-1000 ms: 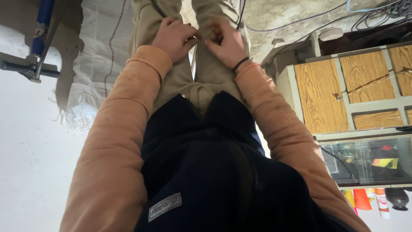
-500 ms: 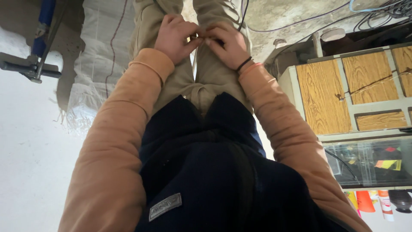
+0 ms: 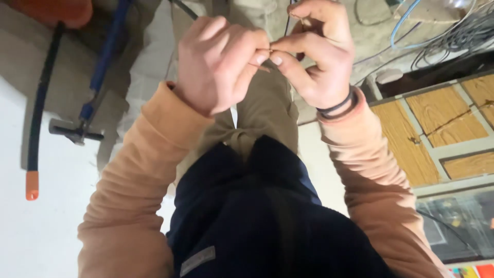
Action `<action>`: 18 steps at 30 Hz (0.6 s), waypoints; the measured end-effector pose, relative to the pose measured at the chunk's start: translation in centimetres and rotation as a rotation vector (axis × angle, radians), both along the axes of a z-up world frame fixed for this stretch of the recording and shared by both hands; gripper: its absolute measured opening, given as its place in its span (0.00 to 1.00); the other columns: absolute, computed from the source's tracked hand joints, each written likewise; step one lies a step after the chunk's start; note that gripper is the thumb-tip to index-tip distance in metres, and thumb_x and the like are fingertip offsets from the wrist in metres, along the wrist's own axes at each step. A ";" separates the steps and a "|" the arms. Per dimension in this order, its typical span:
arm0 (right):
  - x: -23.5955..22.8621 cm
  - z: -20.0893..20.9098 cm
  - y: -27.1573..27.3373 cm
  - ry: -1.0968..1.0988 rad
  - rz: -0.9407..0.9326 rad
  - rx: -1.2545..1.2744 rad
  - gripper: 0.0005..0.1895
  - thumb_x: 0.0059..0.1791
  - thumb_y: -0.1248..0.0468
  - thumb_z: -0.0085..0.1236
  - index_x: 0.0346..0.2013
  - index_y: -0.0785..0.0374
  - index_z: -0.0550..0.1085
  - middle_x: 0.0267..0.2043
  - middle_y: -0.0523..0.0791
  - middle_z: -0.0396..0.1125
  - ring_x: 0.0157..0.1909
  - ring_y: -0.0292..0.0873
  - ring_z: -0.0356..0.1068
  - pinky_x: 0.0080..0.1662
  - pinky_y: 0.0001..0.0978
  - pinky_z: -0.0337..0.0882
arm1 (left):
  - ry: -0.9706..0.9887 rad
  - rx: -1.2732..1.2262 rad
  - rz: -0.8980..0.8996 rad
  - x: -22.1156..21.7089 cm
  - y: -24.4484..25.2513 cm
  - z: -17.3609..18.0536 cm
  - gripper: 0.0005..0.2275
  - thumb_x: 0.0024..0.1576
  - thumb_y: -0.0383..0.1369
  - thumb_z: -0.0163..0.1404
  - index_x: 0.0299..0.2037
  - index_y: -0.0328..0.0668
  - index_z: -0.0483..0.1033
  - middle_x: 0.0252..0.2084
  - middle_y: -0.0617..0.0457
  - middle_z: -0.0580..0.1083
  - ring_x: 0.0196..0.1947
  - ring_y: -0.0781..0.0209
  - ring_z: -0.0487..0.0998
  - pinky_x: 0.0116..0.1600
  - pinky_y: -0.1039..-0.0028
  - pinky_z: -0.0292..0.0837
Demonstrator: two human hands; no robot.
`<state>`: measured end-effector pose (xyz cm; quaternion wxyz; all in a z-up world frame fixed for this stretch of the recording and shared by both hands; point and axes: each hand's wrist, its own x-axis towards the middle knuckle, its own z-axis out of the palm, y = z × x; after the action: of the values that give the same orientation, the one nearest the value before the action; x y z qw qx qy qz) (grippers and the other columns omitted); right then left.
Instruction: The person sits on the workshop floor repairing a small lamp fixture. They peel and twist the lamp's wires by hand, wrap a connection with electrical tape, then use pliers to cut and strip the wire ends and reattach them to the lamp socket.
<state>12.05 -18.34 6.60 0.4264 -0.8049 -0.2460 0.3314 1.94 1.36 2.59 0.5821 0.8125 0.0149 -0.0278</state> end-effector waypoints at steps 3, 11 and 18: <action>1.1 0.2 -1.1 -0.039 0.072 -0.020 0.08 0.54 0.70 0.72 0.45 0.66 0.79 0.60 0.52 0.62 0.41 0.40 0.71 0.38 0.27 0.70 | 0.010 -0.041 0.055 0.4 0.3 0.5 0.03 0.65 0.25 0.54 0.42 0.42 0.73 0.37 0.54 0.74 0.37 0.52 0.72 0.42 0.65 0.66; 2.2 -1.0 1.0 -0.415 0.316 -0.013 0.07 0.52 0.69 0.71 0.42 0.63 0.80 0.49 0.46 0.69 0.39 0.43 0.72 0.39 0.33 0.72 | 0.121 -0.130 0.106 -0.1 0.2 -0.7 0.02 0.65 0.26 0.55 0.44 0.41 0.75 0.40 0.54 0.76 0.37 0.51 0.74 0.46 0.63 0.70; 1.9 -1.7 0.9 -0.485 0.371 -0.068 0.06 0.55 0.68 0.64 0.44 0.64 0.76 0.50 0.46 0.68 0.42 0.44 0.73 0.41 0.34 0.74 | 0.073 -0.102 0.147 0.2 0.4 -1.0 0.04 0.62 0.24 0.58 0.43 0.43 0.78 0.38 0.54 0.77 0.37 0.52 0.74 0.44 0.65 0.70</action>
<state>13.91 -17.43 4.93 0.2601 -0.8159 -0.4720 0.2096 2.18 1.75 1.59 0.6223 0.7769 0.0943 -0.0153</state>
